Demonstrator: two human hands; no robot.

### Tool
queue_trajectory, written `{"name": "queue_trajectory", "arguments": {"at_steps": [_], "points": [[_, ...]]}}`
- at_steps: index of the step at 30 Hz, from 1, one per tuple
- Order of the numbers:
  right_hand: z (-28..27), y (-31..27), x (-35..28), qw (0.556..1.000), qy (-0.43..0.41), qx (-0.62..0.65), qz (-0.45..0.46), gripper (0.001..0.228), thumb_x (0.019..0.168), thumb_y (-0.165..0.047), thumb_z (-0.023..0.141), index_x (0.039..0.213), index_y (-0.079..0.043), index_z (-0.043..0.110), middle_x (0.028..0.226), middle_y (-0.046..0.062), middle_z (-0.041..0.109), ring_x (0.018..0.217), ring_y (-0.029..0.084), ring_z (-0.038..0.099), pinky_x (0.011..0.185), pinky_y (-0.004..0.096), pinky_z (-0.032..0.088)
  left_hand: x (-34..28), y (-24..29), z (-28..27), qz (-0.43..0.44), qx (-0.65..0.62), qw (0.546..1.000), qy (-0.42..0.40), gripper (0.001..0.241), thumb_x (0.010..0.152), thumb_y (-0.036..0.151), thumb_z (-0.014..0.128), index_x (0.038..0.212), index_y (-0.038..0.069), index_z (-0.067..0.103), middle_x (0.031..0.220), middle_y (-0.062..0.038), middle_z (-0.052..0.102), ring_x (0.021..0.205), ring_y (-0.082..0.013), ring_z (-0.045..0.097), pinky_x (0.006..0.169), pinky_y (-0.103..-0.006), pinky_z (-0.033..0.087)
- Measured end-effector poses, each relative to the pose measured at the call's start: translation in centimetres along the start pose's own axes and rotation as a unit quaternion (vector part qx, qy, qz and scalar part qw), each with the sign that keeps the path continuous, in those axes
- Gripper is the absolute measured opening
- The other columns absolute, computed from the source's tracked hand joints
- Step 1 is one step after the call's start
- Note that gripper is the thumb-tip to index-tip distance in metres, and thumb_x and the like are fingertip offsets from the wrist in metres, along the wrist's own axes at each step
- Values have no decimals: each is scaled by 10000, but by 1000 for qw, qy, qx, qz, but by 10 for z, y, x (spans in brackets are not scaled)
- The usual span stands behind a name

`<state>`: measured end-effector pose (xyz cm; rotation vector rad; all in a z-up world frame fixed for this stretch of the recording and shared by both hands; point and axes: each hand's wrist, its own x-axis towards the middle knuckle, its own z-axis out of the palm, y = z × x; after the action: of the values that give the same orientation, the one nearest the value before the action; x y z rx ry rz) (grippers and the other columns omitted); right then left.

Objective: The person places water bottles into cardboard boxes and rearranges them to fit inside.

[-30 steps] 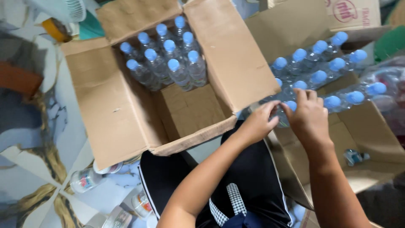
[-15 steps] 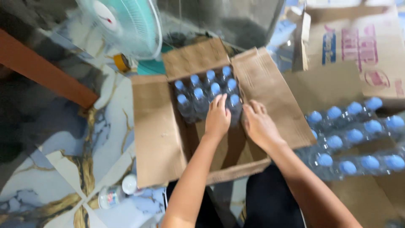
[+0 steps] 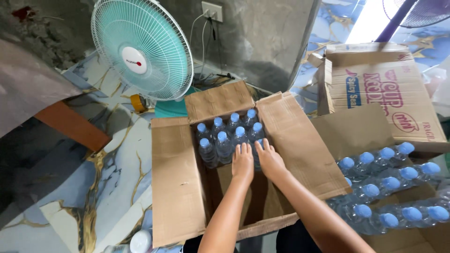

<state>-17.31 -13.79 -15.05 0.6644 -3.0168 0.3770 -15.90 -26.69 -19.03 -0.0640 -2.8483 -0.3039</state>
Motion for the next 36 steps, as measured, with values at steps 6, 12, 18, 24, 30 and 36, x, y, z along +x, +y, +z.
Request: {"name": "queue_trajectory", "arguments": {"at_steps": [6, 12, 18, 24, 30, 36], "points": [[15, -2, -4, 999, 42, 29, -6, 585, 840, 20, 605, 1400, -43, 448, 1415, 295, 435, 1133, 463, 592, 875, 495, 561, -26, -7, 4, -59, -63, 994, -72, 368, 974, 99, 537, 1341, 85, 513, 1322, -185, 533, 1259, -398, 495, 955, -435, 536], [42, 11, -24, 999, 18, 41, 25, 373, 859, 39, 582, 1217, -22, 499, 1204, 343, 542, 927, 463, 676, 781, 507, 581, -51, -8, -1, -69, -43, 994, -78, 434, 916, 26, 572, 1340, 65, 489, 1198, -216, 632, 1005, -406, 702, 779, -441, 609], [-4, 8, -64, 992, 58, 103, -38, 275, 797, 23, 624, 1060, -31, 563, 959, 250, 671, 920, 455, 670, 785, 541, 535, -78, 3, -40, -19, -44, 998, -28, 400, 879, 85, 648, 1263, 113, 539, 1187, -95, 682, 957, -309, 730, 749, -412, 602], [-103, -18, -129, 985, 55, 161, 17, 332, 819, -115, 735, 1128, -71, 620, 975, 212, 705, 904, 428, 676, 755, 523, 535, -107, 47, -151, 7, -43, 999, 11, 479, 814, 312, 772, 1235, 147, 613, 1149, -34, 699, 847, -278, 723, 667, -406, 578], [-215, -20, -199, 942, 251, 219, -36, 365, 813, -55, 798, 1154, -20, 674, 1006, 167, 720, 858, 367, 717, 732, 385, 574, -117, 113, -267, 109, -67, 983, 135, 482, 842, 329, 775, 1261, 120, 661, 1214, -36, 712, 802, -234, 692, 654, -363, 563], [-308, -3, -279, 925, 335, 178, 23, 338, 930, -45, 850, 1231, 0, 702, 1075, 93, 744, 759, 72, 660, 675, 208, 525, -126, 186, -344, 207, -125, 960, 141, 497, 902, 254, 796, 1339, 89, 627, 1259, -66, 707, 823, -235, 676, 679, -358, 548]]}}
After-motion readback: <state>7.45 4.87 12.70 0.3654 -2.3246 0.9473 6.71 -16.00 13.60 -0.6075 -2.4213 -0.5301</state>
